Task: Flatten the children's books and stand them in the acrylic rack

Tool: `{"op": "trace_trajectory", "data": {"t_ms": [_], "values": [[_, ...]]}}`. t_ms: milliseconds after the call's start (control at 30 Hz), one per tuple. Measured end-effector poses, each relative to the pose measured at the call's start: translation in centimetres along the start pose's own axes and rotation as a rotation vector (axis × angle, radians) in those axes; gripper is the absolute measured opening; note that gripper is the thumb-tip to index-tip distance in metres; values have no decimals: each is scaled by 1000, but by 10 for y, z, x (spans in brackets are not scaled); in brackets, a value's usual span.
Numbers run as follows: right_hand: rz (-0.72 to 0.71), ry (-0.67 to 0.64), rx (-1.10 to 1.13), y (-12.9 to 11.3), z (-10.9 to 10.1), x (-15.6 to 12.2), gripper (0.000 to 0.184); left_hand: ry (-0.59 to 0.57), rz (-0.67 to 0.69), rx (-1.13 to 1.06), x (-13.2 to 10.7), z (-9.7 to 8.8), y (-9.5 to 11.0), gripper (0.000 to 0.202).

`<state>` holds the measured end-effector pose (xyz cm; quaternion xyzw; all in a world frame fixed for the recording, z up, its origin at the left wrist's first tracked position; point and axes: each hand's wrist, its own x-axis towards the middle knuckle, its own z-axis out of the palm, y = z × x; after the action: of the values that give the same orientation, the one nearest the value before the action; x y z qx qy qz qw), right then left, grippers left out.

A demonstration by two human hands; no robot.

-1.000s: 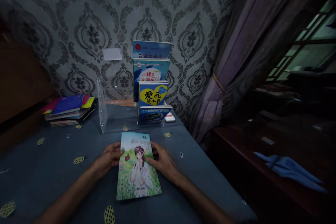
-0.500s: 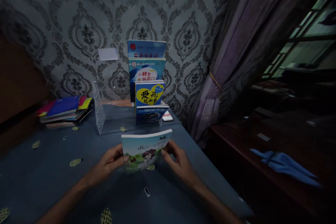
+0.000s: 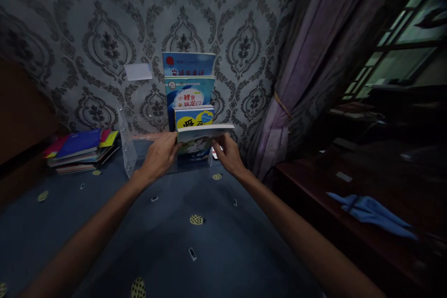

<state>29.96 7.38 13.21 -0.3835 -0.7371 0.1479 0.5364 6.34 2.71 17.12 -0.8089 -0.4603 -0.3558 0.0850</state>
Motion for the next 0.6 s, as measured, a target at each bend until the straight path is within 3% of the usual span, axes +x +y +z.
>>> {"op": "trace_trajectory", "data": {"t_ms": [333, 600], "values": [[24, -21, -72, 34, 15, 15, 14, -49, -43, 13, 12, 26, -26, 9], [62, -111, -195, 64, 25, 8, 17, -367, -331, 333, 12, 45, -25, 24]]}}
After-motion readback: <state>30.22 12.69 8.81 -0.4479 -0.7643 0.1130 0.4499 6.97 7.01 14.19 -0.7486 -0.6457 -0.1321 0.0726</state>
